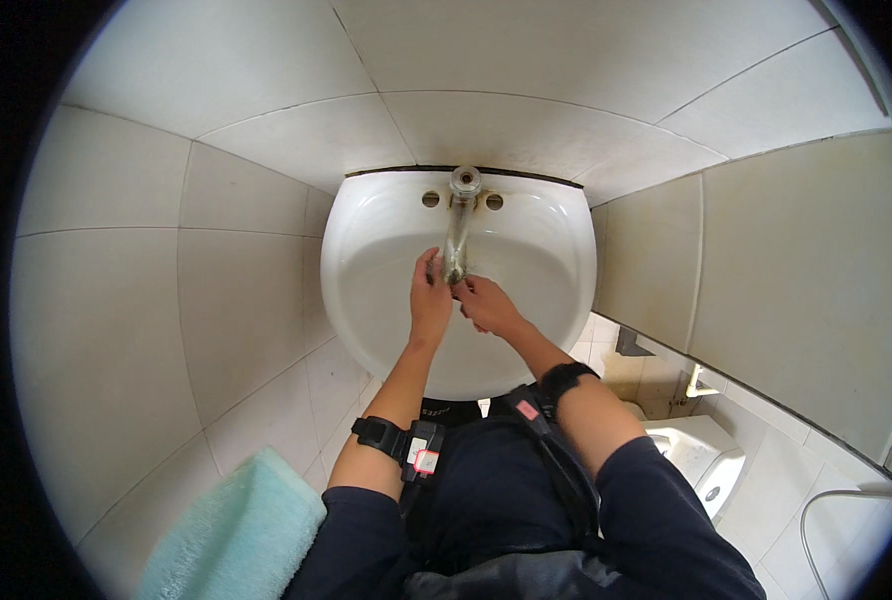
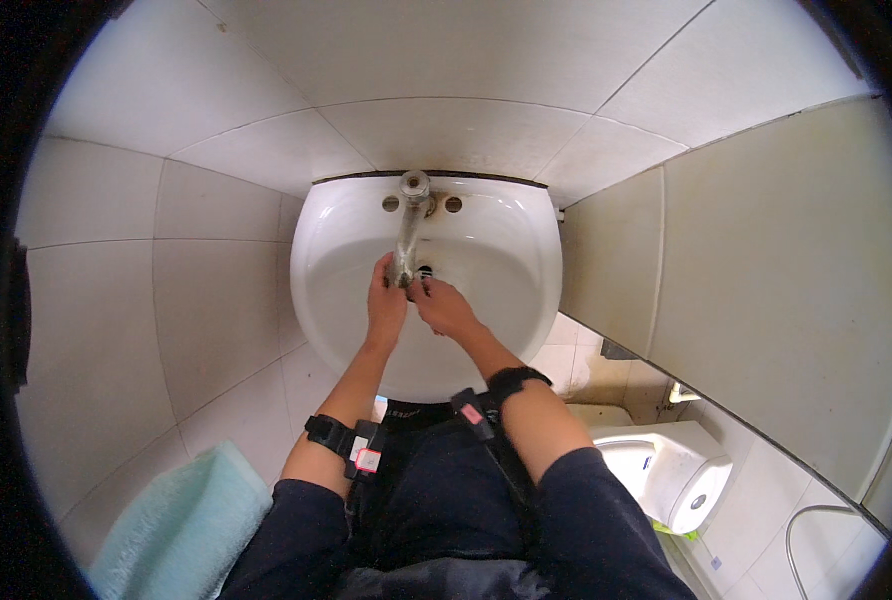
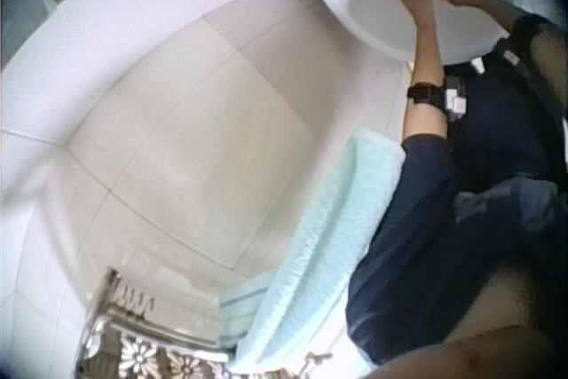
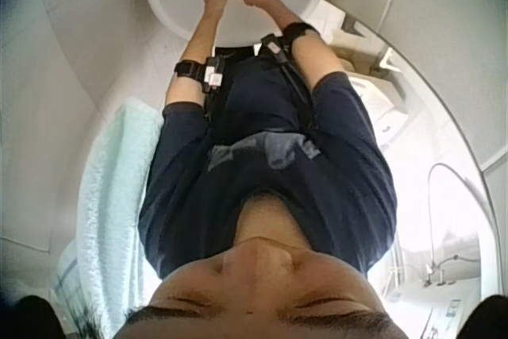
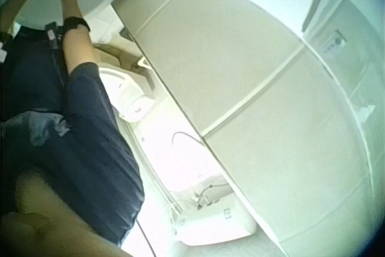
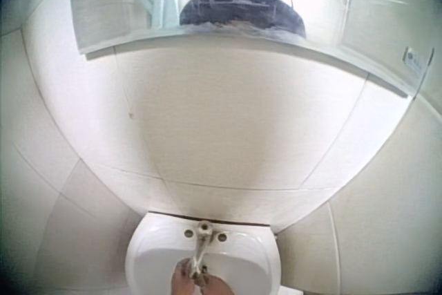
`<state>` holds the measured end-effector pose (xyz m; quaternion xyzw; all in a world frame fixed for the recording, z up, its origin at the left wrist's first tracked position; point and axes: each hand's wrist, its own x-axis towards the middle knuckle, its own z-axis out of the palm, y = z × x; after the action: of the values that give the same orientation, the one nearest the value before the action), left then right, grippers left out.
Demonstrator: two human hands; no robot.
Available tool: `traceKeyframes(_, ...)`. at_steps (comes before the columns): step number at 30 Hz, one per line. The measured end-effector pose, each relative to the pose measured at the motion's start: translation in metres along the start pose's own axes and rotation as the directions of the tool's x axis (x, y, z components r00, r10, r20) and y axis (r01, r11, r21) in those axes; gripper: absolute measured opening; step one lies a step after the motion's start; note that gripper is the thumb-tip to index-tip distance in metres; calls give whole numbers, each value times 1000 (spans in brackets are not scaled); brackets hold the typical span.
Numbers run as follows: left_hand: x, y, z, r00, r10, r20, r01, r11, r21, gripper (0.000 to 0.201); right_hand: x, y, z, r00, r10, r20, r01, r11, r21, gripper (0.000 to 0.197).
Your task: Scrubbing a bathroom sink with a brush and cleaning product and then rinsing it.
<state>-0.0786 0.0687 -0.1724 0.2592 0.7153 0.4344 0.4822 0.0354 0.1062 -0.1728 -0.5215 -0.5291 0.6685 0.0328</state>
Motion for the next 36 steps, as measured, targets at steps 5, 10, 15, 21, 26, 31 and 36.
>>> traceKeyframes(5, 3, 20, -26, 970, 51, -237, -68, 996, -63, 31, 21, -27, 12, 945, -273, -179, 225, 942, -249, 45)
traceKeyframes(10, 10, 34, -60, 954, 131, -271, -133, 991, 11, 28, 39, -17, 19, 879, -402, -256, 379, 915, -136, 41)
traceKeyframes(15, 13, 64, -52, 969, 199, -146, -198, 980, 21, 23, 37, -6, 19, 848, -391, -357, 339, 919, -201, 39)
traceKeyframes(21, 16, 98, -33, 907, 421, 13, -413, 882, 225, 19, 14, -34, 19, 904, -294, -311, 285, 956, -75, 46)
traceKeyframes(26, 27, 126, -25, 917, 372, 143, -398, 824, 404, 22, 9, -5, -7, 958, -84, -275, 16, 970, -242, 41)
traceKeyframes(31, 37, 152, -5, 925, 335, 178, -368, 678, 636, 43, 10, 1, -10, 981, -175, -88, 155, 968, -195, 39)
traceKeyframes(36, 34, 166, 7, 938, 308, 162, -306, 509, 805, 55, 10, -6, 1, 964, -200, 176, 182, 977, 115, 42)
